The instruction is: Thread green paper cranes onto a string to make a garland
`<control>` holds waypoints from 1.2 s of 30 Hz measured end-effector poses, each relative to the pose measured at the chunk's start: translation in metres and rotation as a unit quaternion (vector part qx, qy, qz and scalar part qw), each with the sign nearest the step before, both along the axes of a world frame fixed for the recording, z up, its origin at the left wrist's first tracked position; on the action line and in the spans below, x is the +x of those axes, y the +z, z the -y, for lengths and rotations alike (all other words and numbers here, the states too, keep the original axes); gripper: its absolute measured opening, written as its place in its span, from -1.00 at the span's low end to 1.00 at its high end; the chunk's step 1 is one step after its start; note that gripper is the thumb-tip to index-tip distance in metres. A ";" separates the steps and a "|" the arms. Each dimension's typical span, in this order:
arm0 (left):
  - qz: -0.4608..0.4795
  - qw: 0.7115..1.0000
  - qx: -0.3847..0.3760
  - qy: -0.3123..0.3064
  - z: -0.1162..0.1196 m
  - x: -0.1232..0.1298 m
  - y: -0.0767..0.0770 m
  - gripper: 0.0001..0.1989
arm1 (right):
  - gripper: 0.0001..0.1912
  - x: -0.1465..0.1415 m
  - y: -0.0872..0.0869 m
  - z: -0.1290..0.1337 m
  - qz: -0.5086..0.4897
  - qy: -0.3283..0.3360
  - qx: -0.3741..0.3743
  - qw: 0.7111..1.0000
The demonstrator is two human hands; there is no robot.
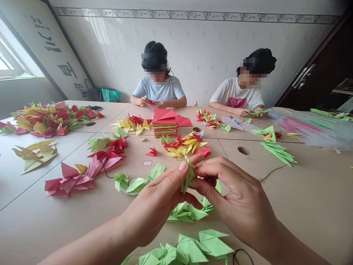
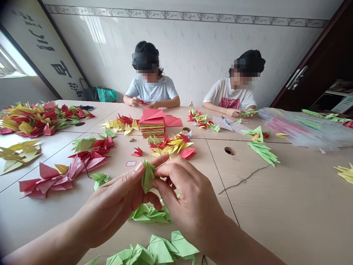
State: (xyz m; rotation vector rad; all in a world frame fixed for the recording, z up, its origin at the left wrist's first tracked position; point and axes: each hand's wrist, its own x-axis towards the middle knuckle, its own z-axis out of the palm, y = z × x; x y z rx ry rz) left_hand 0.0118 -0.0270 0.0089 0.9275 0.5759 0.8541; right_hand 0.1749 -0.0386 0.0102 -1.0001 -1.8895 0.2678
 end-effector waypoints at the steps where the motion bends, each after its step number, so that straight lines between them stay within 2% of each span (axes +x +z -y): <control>1: 0.006 1.000 -0.002 -0.003 0.000 0.000 0.000 -0.58 | -0.85 0.000 0.001 0.000 -0.001 -0.003 0.001 1.000; 6: 0.047 0.999 -0.013 -0.010 -0.002 0.002 0.002 -0.61 | -0.87 0.001 0.004 0.001 0.003 -0.018 -0.004 1.000; 11: 0.072 0.997 -0.024 -0.011 -0.003 0.002 0.002 -0.67 | -0.87 0.003 0.003 0.001 0.016 -0.007 0.009 1.000; 17: 0.070 0.996 -0.058 0.002 -0.004 0.001 0.003 -0.70 | -0.82 0.006 0.006 0.002 0.030 0.048 0.055 0.997; 20: 0.072 0.993 -0.088 0.014 -0.005 0.001 0.007 -0.69 | -0.82 0.009 0.007 0.005 0.042 0.075 0.053 0.995; 23: 0.089 0.991 -0.098 0.001 -0.007 0.000 0.008 -0.66 | -0.84 0.012 0.007 0.008 0.029 0.088 0.036 0.995; 27: 0.106 0.990 -0.093 -0.030 -0.008 0.000 0.005 -0.66 | -0.86 0.015 0.007 0.011 -0.020 0.105 -0.004 0.994; 31: 0.091 0.993 -0.063 -0.045 -0.006 0.001 0.004 -0.62 | -0.91 0.015 0.010 0.012 -0.106 0.114 -0.087 0.984; 36: -0.006 0.999 0.045 -0.012 -0.002 -0.001 0.000 -0.57 | -0.93 0.011 0.015 0.008 -0.244 0.161 -0.233 0.928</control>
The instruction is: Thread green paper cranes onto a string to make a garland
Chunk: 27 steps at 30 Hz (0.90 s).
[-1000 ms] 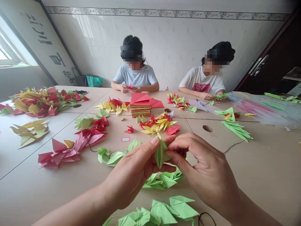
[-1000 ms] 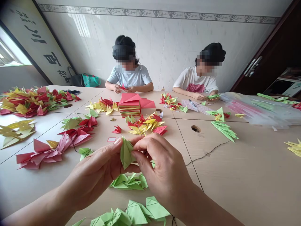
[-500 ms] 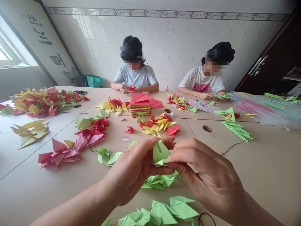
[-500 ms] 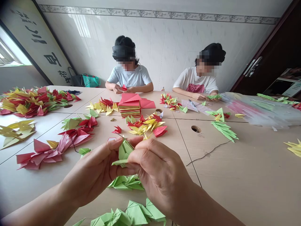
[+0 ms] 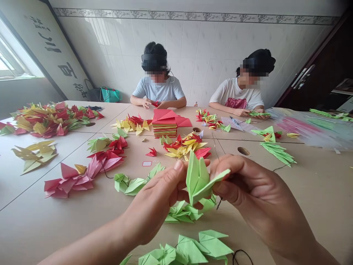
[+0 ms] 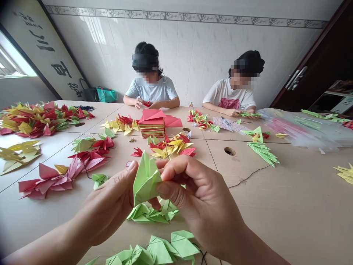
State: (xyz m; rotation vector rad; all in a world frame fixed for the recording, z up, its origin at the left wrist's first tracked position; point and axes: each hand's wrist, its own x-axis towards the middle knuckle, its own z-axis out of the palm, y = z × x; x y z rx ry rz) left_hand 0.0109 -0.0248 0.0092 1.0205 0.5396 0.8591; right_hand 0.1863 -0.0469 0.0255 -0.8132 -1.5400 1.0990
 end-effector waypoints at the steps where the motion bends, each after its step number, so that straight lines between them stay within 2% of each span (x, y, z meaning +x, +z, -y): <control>1: -0.018 0.999 0.025 0.013 0.001 0.000 -0.001 -0.59 | -0.92 0.000 0.000 -0.001 -0.020 0.012 -0.014 1.000; 3: -0.041 0.995 0.077 0.040 0.002 -0.001 -0.004 -0.65 | -0.90 0.000 0.000 -0.003 -0.049 0.019 -0.024 0.998; 6: -0.050 0.974 0.192 0.113 0.005 -0.001 -0.007 -0.60 | -0.89 0.001 -0.002 -0.004 -0.053 0.008 -0.037 0.998; 9: -0.074 0.911 0.355 0.198 0.008 -0.002 -0.007 -0.64 | -0.89 0.003 -0.004 -0.004 -0.055 0.016 -0.054 0.997; 11: -0.111 0.869 0.429 0.219 0.009 -0.004 -0.007 -0.66 | -0.89 0.003 -0.006 -0.004 -0.066 0.027 -0.062 0.996; 16: -0.167 0.838 0.471 0.220 0.007 -0.007 -0.006 -0.68 | -0.88 0.005 -0.007 -0.004 -0.074 0.021 -0.073 0.994; 21: -0.209 0.801 0.508 0.238 0.006 -0.009 -0.006 -0.75 | -0.83 0.005 -0.005 -0.006 -0.066 0.002 -0.050 0.997; 23: -0.230 0.776 0.533 0.248 0.007 -0.009 -0.004 -0.75 | -0.83 0.004 -0.005 -0.006 -0.061 -0.007 -0.044 0.997; 27: -0.270 0.705 0.599 0.265 0.008 -0.010 0.001 -0.80 | -0.85 0.004 -0.006 -0.006 -0.053 -0.020 -0.038 0.998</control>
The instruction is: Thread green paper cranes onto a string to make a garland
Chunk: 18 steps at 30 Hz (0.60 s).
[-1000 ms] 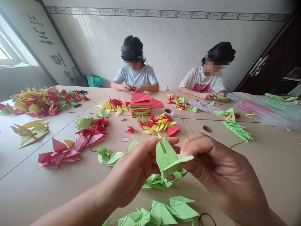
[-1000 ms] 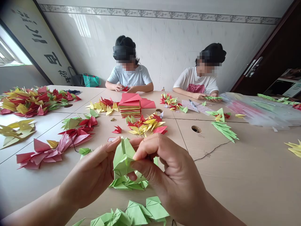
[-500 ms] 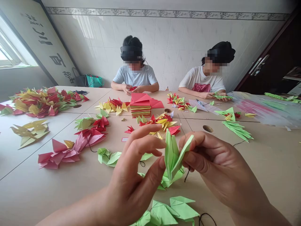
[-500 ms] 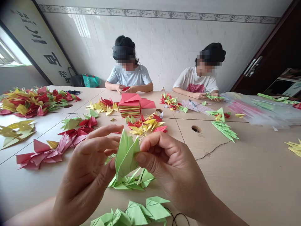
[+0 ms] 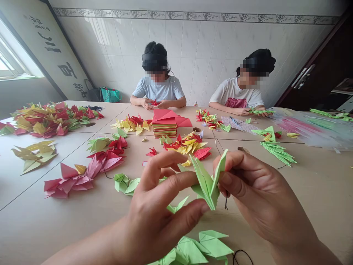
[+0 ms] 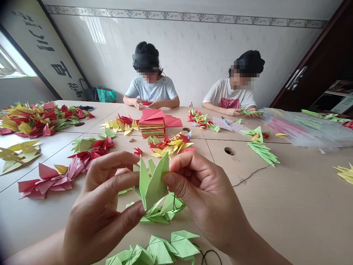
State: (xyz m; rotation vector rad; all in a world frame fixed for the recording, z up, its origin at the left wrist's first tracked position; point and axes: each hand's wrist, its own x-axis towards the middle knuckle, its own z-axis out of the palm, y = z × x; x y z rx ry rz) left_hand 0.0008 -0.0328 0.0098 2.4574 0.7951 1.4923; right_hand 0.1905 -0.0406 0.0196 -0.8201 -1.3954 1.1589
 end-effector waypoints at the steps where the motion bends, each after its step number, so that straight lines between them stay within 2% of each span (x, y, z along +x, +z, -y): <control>1: -0.006 1.000 0.011 0.006 0.000 0.000 0.002 -0.79 | -0.85 0.000 0.000 0.000 0.003 -0.003 0.000 1.000; 6: 0.003 0.999 0.035 0.015 -0.003 0.000 0.010 -0.93 | -0.85 0.001 0.000 0.000 0.008 -0.020 -0.004 1.000; 9: 0.037 0.999 -0.009 -0.030 -0.003 0.001 0.009 -0.84 | -0.85 0.001 -0.001 0.000 -0.001 -0.019 -0.008 1.000; 14: 0.133 0.979 -0.128 -0.089 0.001 0.005 -0.005 -0.68 | -0.85 0.002 -0.003 0.000 -0.008 -0.021 -0.015 1.000; 18: 0.119 0.974 -0.148 -0.120 0.001 0.006 -0.007 -0.62 | -0.85 0.004 -0.004 -0.001 -0.011 -0.046 -0.009 0.999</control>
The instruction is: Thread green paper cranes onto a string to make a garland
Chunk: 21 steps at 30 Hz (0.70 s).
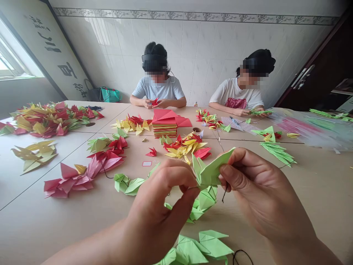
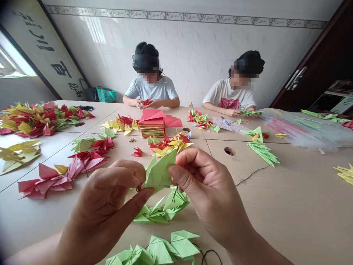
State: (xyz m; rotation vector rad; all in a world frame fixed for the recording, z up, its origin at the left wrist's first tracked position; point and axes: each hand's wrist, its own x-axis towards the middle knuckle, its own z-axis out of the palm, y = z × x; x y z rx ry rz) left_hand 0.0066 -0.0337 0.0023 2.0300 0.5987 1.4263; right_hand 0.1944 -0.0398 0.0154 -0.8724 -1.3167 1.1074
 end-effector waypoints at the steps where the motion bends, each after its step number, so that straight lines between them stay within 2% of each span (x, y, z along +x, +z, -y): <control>1: -0.015 1.000 0.005 0.002 0.000 -0.001 0.002 -0.63 | -0.84 0.001 0.000 0.000 0.000 -0.005 0.001 1.000; 4: -0.083 0.996 0.028 0.013 0.002 -0.003 0.011 -0.66 | -0.83 0.001 0.000 -0.002 -0.003 -0.009 -0.008 1.000; 9: -0.165 0.986 0.031 -0.011 0.004 -0.007 0.021 -0.62 | -0.87 0.001 0.001 -0.003 -0.010 0.012 -0.029 0.999; 15: -0.156 0.987 -0.037 -0.035 0.000 -0.007 0.019 -0.51 | -0.87 -0.001 0.002 -0.003 0.064 -0.014 0.000 0.998; 19: -0.107 0.989 -0.100 -0.003 -0.004 -0.009 0.014 -0.54 | -0.95 -0.002 0.004 0.000 0.073 -0.058 0.042 0.995; 21: -0.083 0.988 -0.127 0.009 -0.006 -0.011 0.013 -0.53 | -0.92 -0.002 0.006 0.002 0.081 -0.093 0.067 0.990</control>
